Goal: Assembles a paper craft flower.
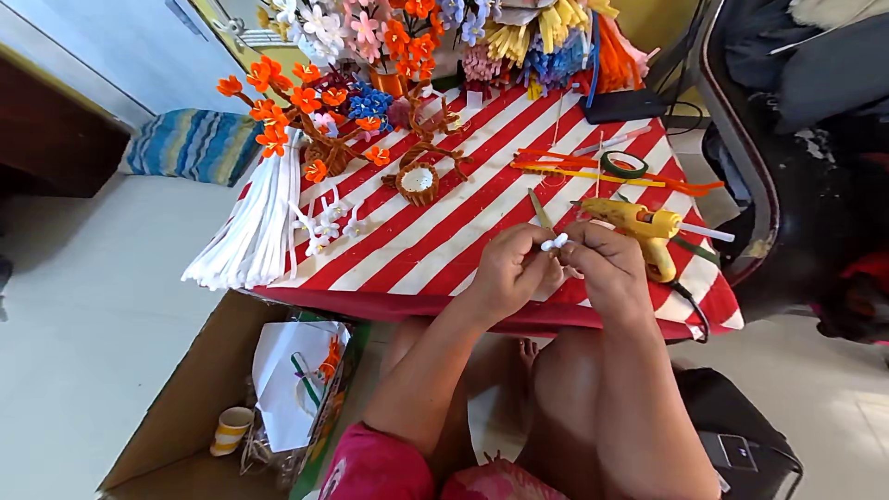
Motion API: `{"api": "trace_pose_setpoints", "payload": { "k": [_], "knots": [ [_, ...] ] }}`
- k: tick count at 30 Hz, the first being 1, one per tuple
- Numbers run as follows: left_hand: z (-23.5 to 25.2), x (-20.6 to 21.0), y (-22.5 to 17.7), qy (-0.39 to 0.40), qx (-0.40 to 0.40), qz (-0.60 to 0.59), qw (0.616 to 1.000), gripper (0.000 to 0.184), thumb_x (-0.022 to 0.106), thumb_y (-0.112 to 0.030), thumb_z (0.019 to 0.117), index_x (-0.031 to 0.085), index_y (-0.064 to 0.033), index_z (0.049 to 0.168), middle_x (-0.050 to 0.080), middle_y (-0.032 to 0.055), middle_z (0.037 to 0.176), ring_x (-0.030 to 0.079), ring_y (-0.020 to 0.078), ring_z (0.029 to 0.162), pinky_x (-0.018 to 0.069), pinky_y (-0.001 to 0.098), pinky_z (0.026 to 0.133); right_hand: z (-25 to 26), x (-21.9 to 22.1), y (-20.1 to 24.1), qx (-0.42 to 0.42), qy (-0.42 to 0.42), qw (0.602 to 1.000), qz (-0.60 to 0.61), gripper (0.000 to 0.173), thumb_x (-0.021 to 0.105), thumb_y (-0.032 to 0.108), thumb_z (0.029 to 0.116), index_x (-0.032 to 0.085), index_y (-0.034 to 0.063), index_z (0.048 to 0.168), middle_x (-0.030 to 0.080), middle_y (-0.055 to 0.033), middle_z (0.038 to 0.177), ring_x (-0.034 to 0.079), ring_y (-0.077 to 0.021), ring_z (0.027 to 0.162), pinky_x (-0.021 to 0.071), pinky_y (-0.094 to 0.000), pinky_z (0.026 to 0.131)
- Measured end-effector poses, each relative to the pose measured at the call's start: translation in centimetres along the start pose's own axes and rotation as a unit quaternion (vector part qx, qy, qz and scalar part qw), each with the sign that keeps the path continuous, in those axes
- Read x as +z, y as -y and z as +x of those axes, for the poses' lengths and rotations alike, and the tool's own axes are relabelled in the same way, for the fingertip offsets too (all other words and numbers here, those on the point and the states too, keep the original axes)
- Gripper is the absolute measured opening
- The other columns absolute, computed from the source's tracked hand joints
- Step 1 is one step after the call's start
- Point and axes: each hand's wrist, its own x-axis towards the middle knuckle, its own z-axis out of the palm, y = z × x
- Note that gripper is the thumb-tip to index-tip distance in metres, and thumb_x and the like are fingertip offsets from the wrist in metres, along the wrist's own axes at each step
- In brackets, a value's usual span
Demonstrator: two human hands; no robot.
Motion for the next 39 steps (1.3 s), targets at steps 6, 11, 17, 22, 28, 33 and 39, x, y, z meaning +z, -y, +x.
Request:
{"api": "trace_pose_setpoints", "payload": {
  "k": [6, 11, 17, 22, 28, 33, 39],
  "knots": [
    [0.1, -0.4, -0.2, 0.028, -0.123, -0.166, 0.978, 0.013, 0.069, 0.006, 0.0895, 0.067, 0.007, 0.102, 0.07, 0.005, 0.095, 0.067, 0.0051, 0.088, 0.0586, 0.0265, 0.085, 0.1, -0.2, 0.3, 0.035, 0.0, 0.998, 0.046, 0.024, 0.049, 0.004, 0.0872, 0.059, 0.0175, 0.07, 0.056, 0.0119, 0.068, 0.053, 0.0039, 0.063, 0.045, -0.0146, 0.06],
    [0.2, -0.4, -0.7, 0.003, -0.201, -0.232, 0.952, 0.011, 0.061, 0.008, 0.0933, 0.067, -0.001, 0.097, 0.07, -0.0034, 0.084, 0.067, 0.0016, 0.079, 0.0583, 0.0231, 0.079, 0.1, -0.9, -0.1, 0.069, 0.053, 0.989, 0.119, 0.023, 0.051, 0.009, 0.093, 0.066, 0.0176, 0.077, 0.064, 0.0105, 0.072, 0.06, 0.0019, 0.067, 0.0515, -0.0167, 0.065],
    [0.4, -0.6, -0.5, -0.038, -0.269, -0.313, 0.91, 0.015, 0.057, 0.003, 0.0961, 0.068, -0.0061, 0.092, 0.07, -0.0014, 0.081, 0.066, 0.0039, 0.075, 0.0562, 0.0228, 0.076, 0.5, -1.3, -0.8, -0.123, 0.046, 0.991, 0.004, 0.02, 0.066, 0.009, 0.0897, 0.068, 0.0129, 0.109, 0.065, 0.0052, 0.103, 0.063, -0.0033, 0.092, 0.0569, -0.0224, 0.08],
    [0.5, -0.6, -0.7, -0.04, -0.304, -0.338, 0.89, 0.019, 0.054, 0.002, 0.0967, 0.069, -0.0065, 0.09, 0.068, -0.0017, 0.077, 0.064, 0.0035, 0.072, 0.0548, 0.0205, 0.073, 0.6, -1.0, -0.9, -0.224, 0.013, 0.964, -0.139, 0.009, 0.067, 0.004, 0.0917, 0.073, -0.0003, 0.097, 0.069, -0.0067, 0.098, 0.065, -0.0077, 0.096, 0.0554, -0.0217, 0.087],
    [0.4, -0.8, -0.6, -0.028, -0.284, -0.335, 0.898, 0.017, 0.057, 0.006, 0.095, 0.069, -0.0054, 0.091, 0.069, -0.0019, 0.078, 0.066, 0.0036, 0.074, 0.0557, 0.0218, 0.075, 0.6, -1.2, -0.6, -0.25, 0.009, 0.947, -0.203, 0.014, 0.063, 0.01, 0.0969, 0.072, 0.0005, 0.092, 0.069, -0.0091, 0.093, 0.065, -0.0144, 0.097, 0.0505, -0.0296, 0.092],
    [0.0, -0.4, 0.0, -0.015, -0.126, -0.169, 0.977, 0.007, 0.062, 0.006, 0.094, 0.066, 0.0001, 0.096, 0.067, -0.0009, 0.087, 0.065, 0.0018, 0.08, 0.057, 0.0226, 0.078, 0.1, -0.8, 0.0, -0.125, 0.012, 0.985, -0.119, 0.013, 0.058, 0.01, 0.0933, 0.066, 0.0065, 0.084, 0.063, 0.0024, 0.084, 0.06, -0.0014, 0.082, 0.0507, -0.0194, 0.079],
    [-0.2, 0.0, 0.3, 0.004, 0.059, 0.015, 0.998, 0.009, 0.062, -0.001, 0.0965, 0.067, 0.0056, 0.093, 0.068, 0.0116, 0.091, 0.066, 0.0111, 0.091, 0.0552, 0.0264, 0.087, 0.1, -1.3, 0.8, 0.113, 0.054, 0.986, 0.107, 0.022, 0.054, 0.006, 0.0864, 0.063, 0.0197, 0.072, 0.054, 0.0129, 0.062, 0.048, 0.004, 0.056, 0.0404, -0.0139, 0.055]
  ]
}}
